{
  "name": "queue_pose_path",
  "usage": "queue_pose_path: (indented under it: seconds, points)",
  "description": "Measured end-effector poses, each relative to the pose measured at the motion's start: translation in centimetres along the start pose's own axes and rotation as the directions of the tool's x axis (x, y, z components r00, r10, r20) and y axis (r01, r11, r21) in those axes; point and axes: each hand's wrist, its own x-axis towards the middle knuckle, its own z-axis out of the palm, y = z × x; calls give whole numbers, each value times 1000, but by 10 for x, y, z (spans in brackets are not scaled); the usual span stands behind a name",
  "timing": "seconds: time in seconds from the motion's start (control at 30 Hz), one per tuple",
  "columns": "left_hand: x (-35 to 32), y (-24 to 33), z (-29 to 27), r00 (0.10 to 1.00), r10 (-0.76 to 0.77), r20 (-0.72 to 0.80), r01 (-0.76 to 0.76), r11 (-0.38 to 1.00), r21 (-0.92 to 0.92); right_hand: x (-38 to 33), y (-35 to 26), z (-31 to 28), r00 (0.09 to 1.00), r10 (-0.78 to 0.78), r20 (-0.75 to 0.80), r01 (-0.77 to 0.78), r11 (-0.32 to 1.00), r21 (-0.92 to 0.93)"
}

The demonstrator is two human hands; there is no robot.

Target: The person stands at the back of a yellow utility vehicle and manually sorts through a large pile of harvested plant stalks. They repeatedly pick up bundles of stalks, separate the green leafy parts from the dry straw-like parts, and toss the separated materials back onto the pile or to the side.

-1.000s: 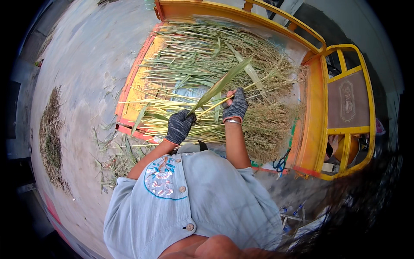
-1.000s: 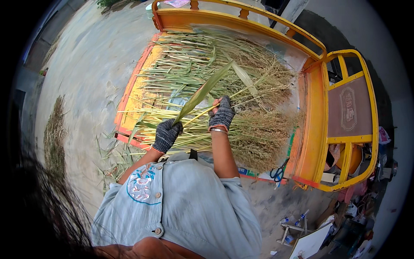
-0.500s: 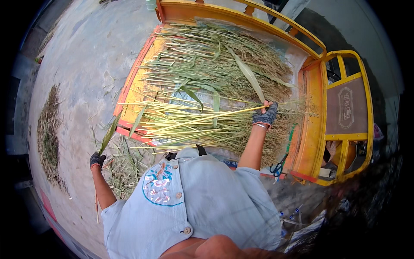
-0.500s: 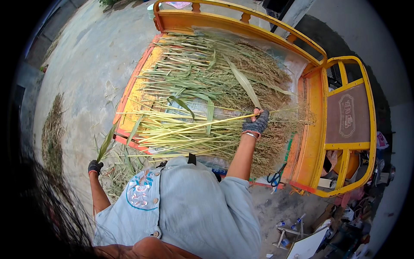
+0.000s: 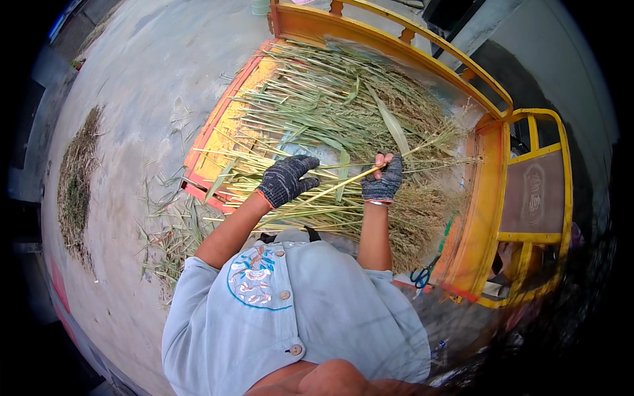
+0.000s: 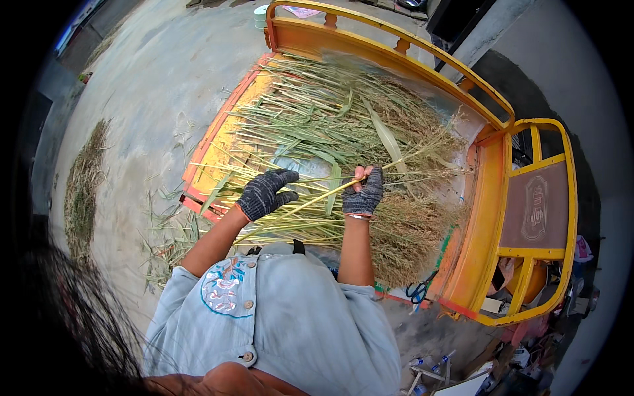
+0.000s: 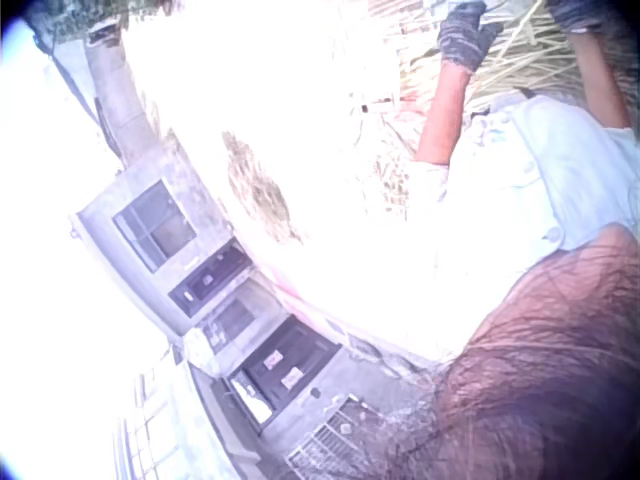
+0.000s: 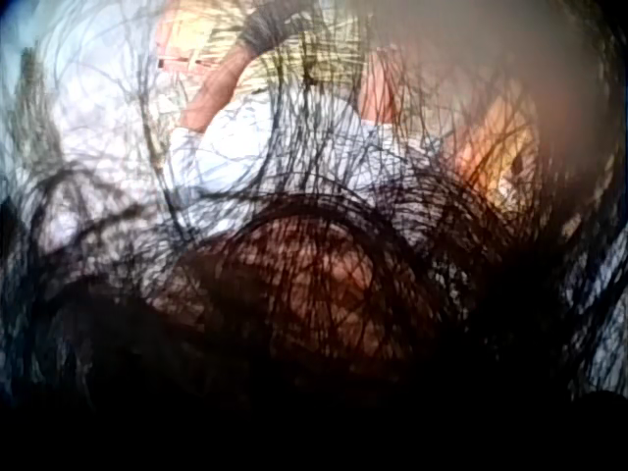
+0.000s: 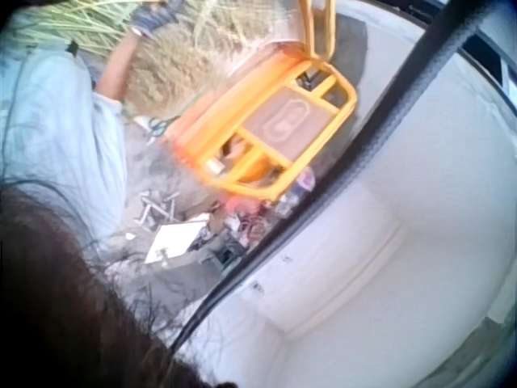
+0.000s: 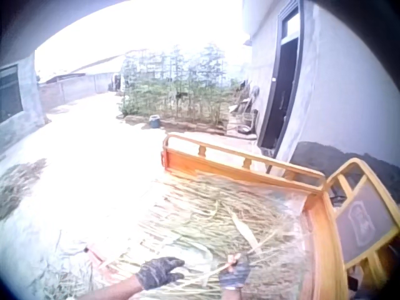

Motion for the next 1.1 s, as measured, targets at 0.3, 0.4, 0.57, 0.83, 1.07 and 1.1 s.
queue_pose_path:
  seconds: [0.3,0.4,0.57,0.83,1.07,1.1]
  points:
    - [22,29,38,943,-47,328,-36,969,243,-12,-43,-22,959,-120,-258,119,993,-20]
    - [12,10,29,930,-26,366,-67,968,240,-6,-77,-37,881,-233,-412,201,972,-121]
    - [-65,-134,-24,957,-251,148,177,904,389,-6,-147,-68,821,-322,-472,332,941,-66]
    - [-135,-150,-89,704,-640,-308,643,388,660,1,-151,-99,895,-355,-271,381,923,48]
    - [-4,-6,20,961,-94,-260,163,952,258,14,-104,-59,937,-245,-251,262,964,38]
    - [9,-2,28,989,-105,-107,131,954,270,13,-101,-56,943,-224,-246,247,967,63]
